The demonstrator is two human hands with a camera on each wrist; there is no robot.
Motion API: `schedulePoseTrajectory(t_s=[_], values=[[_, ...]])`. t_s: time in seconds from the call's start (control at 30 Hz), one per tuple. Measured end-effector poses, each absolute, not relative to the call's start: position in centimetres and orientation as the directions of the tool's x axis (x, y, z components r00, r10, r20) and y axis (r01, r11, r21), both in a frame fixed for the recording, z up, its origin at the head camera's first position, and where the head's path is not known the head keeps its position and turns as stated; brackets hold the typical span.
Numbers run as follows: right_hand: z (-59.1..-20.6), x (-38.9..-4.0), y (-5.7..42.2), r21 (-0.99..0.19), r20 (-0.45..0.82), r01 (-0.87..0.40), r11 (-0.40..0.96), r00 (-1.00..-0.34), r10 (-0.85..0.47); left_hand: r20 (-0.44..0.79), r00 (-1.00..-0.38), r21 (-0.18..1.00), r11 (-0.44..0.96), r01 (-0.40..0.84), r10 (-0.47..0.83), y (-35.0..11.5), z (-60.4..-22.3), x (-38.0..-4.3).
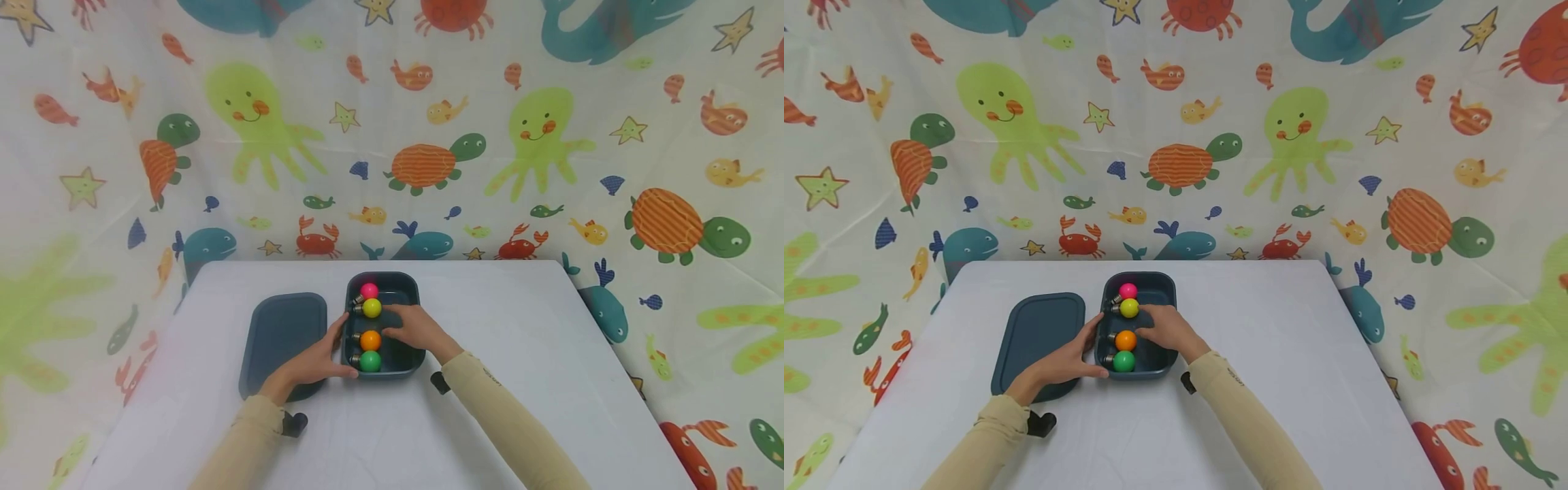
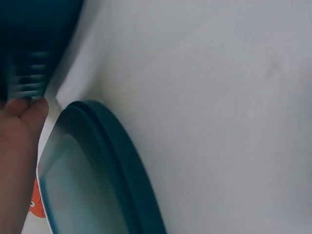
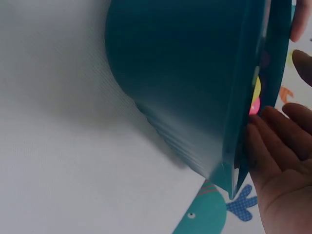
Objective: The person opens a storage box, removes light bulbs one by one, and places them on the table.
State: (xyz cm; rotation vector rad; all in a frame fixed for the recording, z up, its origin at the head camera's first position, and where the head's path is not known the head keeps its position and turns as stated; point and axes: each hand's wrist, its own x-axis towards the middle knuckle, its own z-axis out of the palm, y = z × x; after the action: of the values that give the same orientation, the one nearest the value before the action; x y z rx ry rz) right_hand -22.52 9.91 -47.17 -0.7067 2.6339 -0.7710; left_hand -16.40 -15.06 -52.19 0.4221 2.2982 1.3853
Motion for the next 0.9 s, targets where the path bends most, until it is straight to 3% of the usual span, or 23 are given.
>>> schedulePoseTrajectory(t_s=[0.57,0.9], values=[[-47.9,-21.3,8.3,-0.626,-0.245,-0.248,0.739,-0.838,-0.488,-0.196,-0.837,0.955,0.293,-0.045,0.511,-15.5,-52.4,-15.8],[-48.6,-20.4,7.2,-0.62,-0.223,-0.268,0.738,-0.841,-0.493,-0.187,-0.822,0.968,0.244,-0.06,0.538,-15.8,-51.9,-15.3]])
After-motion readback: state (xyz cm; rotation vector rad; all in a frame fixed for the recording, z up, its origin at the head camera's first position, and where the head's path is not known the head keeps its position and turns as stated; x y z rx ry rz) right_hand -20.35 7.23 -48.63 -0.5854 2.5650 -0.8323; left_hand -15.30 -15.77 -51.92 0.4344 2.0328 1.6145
